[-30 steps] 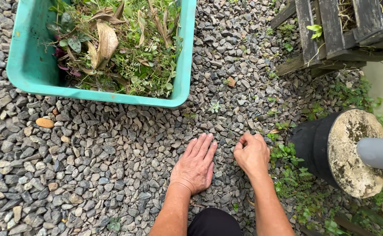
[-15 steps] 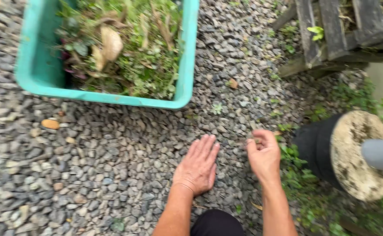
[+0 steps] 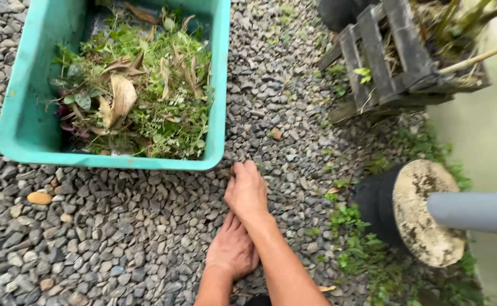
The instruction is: Picking weeds from a gravel area and placing them into a plastic bin.
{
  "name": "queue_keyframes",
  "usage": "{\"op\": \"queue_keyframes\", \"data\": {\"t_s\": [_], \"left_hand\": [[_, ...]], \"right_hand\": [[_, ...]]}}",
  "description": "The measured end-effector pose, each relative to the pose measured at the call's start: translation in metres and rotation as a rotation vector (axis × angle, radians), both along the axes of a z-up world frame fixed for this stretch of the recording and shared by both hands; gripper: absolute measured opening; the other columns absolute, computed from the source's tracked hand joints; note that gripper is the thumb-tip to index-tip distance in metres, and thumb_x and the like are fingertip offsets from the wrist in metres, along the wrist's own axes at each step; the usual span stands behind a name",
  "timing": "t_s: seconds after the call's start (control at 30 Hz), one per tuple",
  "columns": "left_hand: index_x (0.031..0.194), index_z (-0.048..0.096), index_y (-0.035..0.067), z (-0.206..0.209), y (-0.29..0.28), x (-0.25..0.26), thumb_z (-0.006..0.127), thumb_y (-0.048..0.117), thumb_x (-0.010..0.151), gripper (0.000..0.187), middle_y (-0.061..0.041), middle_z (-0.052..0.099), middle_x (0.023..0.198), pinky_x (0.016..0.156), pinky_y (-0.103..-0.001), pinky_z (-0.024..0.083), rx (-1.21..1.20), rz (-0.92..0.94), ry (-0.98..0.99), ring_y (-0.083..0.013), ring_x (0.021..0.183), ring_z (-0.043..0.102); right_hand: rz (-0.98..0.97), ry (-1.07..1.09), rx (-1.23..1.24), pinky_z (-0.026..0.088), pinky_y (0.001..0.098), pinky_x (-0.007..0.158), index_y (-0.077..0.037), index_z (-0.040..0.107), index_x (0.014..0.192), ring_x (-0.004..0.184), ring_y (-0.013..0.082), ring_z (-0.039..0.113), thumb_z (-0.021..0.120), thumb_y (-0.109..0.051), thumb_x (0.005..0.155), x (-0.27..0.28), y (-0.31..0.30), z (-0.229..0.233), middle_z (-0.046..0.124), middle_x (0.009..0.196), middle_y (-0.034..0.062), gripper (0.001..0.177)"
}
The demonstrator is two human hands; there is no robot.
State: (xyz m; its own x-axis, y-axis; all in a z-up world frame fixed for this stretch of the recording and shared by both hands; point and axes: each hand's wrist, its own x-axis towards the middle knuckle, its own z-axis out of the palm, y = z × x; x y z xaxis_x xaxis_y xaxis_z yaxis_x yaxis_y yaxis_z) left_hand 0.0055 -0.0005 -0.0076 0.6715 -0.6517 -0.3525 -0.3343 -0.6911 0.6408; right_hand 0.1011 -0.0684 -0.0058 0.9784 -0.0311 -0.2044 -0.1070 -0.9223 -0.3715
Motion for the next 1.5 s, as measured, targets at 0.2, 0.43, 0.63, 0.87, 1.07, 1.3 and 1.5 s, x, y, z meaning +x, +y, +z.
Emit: {"op": "queue_keyframes", "data": {"t_s": [0.2,0.43,0.63,0.87,1.07,1.3,1.5], "left_hand": [[0.147,0.042,0.002,-0.014,-0.004,-0.013,0.044,0.033,0.092,0.063,-0.022,0.036,0.158,0.122,-0.049,0.01,-0.186,0.245,-0.306,-0.0375,0.151,0.024],[0.151,0.039,0.011,-0.011,-0.006,-0.005,0.04,0.039,0.097,0.06,-0.012,0.032,0.163,0.121,-0.05,0.009,-0.106,0.059,-0.048,-0.0299,0.152,0.02],[0.153,0.042,0.015,-0.079,-0.009,0.037,0.035,0.041,0.099,0.06,-0.001,0.044,0.159,0.125,-0.042,0.02,-0.603,0.235,0.355,-0.0206,0.15,0.034],[0.121,0.065,0.01,-0.054,0.259,0.111,0.064,0.021,0.08,0.042,-0.015,0.055,0.142,0.116,-0.047,0.033,0.018,-0.741,-0.56,-0.0323,0.136,0.046],[0.149,0.046,0.017,-0.117,0.371,0.058,0.065,0.027,0.076,0.076,-0.011,0.046,0.154,0.121,-0.047,0.036,-0.067,0.011,-0.36,-0.0308,0.143,0.041],[0.156,0.055,0.022,-0.117,0.406,0.006,0.056,0.036,0.094,0.064,-0.005,0.048,0.167,0.124,-0.047,0.032,0.08,0.395,-0.583,-0.0252,0.148,0.043],[0.15,0.057,0.018,-0.11,0.408,0.022,0.046,0.043,0.097,0.059,-0.014,0.053,0.156,0.118,-0.056,0.031,-0.272,0.461,-0.545,-0.0324,0.14,0.049]], "right_hand": [[-0.361,-0.327,0.352,0.056,0.0375,0.075,-0.008,0.065,0.095,0.082,0.0248,0.066,0.062,-0.009,0.094,0.045,0.03,0.104,0.061,0.099,0.0083,0.003],[0.02,-0.37,0.603,0.052,0.0347,0.102,-0.006,0.05,0.144,0.117,0.026,0.061,0.07,-0.006,0.087,0.03,0.076,0.141,0.054,0.134,0.0156,0.06],[-0.35,-0.31,0.264,0.043,0.0425,0.11,-0.003,0.061,0.136,0.13,0.0341,0.055,0.067,-0.014,0.093,-0.077,0.027,0.051,0.058,0.139,0.0186,0.045],[-0.147,0.438,-0.115,0.019,0.0598,0.117,-0.018,0.025,0.159,0.146,0.0533,0.011,0.089,-0.045,0.071,-0.168,0.09,0.066,0.007,0.16,0.0342,0.112],[-0.117,0.499,-0.072,0.008,0.0682,0.118,-0.018,0.019,0.166,0.151,0.0605,-0.007,0.091,-0.047,0.075,-0.17,0.102,0.079,-0.01,0.163,0.0414,0.119],[-0.124,0.501,-0.098,0.006,0.0681,0.118,-0.018,0.022,0.164,0.149,0.0609,-0.009,0.092,-0.046,0.074,-0.162,0.108,0.073,-0.013,0.16,0.0419,0.117],[-0.165,0.506,-0.058,0.006,0.0674,0.119,-0.021,0.028,0.164,0.15,0.0612,-0.008,0.093,-0.044,0.072,-0.157,0.11,0.078,-0.013,0.162,0.0418,0.115]]}}
